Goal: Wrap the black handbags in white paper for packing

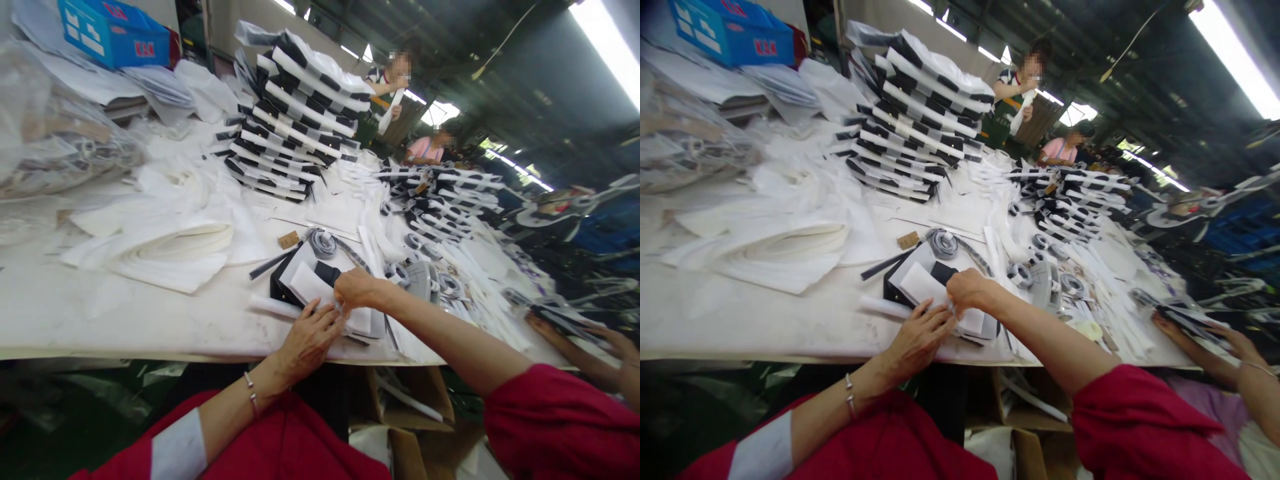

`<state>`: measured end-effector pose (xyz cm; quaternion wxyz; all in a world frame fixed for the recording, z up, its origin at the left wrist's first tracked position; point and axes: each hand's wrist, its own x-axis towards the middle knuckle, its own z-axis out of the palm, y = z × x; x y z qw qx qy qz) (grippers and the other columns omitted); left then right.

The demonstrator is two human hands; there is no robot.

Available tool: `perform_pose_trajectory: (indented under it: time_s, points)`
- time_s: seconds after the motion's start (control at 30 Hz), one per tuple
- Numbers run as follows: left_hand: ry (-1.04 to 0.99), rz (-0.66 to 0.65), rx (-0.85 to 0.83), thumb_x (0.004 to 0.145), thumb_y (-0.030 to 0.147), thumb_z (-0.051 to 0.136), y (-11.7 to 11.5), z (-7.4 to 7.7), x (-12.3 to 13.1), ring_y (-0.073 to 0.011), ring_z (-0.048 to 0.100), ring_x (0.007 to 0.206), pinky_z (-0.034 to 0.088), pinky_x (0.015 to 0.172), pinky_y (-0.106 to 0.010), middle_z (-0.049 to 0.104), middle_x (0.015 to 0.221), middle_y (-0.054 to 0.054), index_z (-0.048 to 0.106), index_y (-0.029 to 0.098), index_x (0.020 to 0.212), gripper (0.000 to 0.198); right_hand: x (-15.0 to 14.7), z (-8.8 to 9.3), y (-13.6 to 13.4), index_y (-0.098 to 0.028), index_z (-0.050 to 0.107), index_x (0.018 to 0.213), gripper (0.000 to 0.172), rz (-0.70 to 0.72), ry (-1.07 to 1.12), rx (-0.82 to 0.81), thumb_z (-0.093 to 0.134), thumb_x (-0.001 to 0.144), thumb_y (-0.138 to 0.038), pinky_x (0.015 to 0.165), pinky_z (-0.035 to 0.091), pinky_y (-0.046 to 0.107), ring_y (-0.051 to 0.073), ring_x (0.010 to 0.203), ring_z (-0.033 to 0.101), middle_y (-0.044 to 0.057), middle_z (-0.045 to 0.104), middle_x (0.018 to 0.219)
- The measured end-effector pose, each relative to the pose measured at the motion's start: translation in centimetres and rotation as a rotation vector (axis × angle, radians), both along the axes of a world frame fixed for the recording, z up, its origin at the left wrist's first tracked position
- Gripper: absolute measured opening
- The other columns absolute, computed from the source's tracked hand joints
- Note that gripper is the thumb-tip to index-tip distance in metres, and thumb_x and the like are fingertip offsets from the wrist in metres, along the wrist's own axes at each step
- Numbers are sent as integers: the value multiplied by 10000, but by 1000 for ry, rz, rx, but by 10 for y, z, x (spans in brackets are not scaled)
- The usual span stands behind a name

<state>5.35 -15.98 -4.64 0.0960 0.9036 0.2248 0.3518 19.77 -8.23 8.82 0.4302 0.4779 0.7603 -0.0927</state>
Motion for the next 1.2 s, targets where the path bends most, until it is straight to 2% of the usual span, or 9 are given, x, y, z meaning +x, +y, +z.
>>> perform_pose_trajectory:
  time_s: [0.17,0.37,0.5,0.57,0.63,0.77,0.87,1.03,1.2]
  points:
    - [-9,19,19,939,147,492,0,-2,0,-203,519,1271,290,1172,-461,651,1241,-78,568,218,1273,349,14,-2,4,-180,722,938,464,78,73,226,836,662,-536,762,475,301,262,921,693,114,722,984]
    - [-41,44,36,932,141,513,-1,-6,2,-201,543,1244,298,1167,-458,659,1214,-63,596,223,1207,299,51,8,-18,-167,648,1121,360,-83,202,686,753,820,-334,832,454,349,268,1010,640,128,662,1106]
    - [-21,37,24,943,166,521,-2,-4,3,-190,537,1250,295,1167,-452,664,1198,-51,592,233,1204,278,50,-11,-52,-199,680,852,112,-315,471,708,679,867,-309,766,441,290,190,861,636,37,685,884]
    - [-12,34,3,950,170,508,-2,-3,2,-190,535,1255,297,1163,-455,664,1203,-49,587,235,1213,282,47,-22,-65,-197,677,787,114,-389,539,626,640,876,-256,750,442,281,177,826,632,25,684,833]
    - [-10,27,-11,954,170,496,-2,-2,1,-198,531,1265,305,1155,-464,664,1212,-55,582,229,1226,291,44,-26,-74,-192,685,782,129,-410,592,673,609,881,-226,788,455,304,191,845,634,37,689,835]
    - [-18,22,4,961,164,480,-1,-1,4,-214,523,1280,320,1141,-485,669,1212,-58,587,223,1222,288,31,-31,-86,-201,707,943,202,-394,878,936,531,942,-300,909,486,367,221,955,652,77,719,984]
    - [2,21,62,964,170,485,3,-1,3,-203,532,1266,337,1144,-464,664,1228,-72,587,202,1234,291,16,-54,-91,-187,665,1166,328,-380,1017,1031,440,983,-340,989,496,402,239,1118,637,117,693,1189]
    - [103,-85,288,967,181,488,19,4,-34,-205,454,1353,290,1194,-446,616,1330,-90,523,168,1340,375,7,-99,-97,-174,602,1312,407,-220,917,1058,365,1012,-311,1041,482,473,268,1247,576,136,619,1340]
    - [197,208,261,867,168,631,52,24,-96,-316,287,1460,197,1194,-600,450,1501,-116,439,254,1438,609,23,-96,-97,-177,528,1403,455,-83,882,1013,449,995,-362,1046,481,486,284,1275,550,153,573,1394]
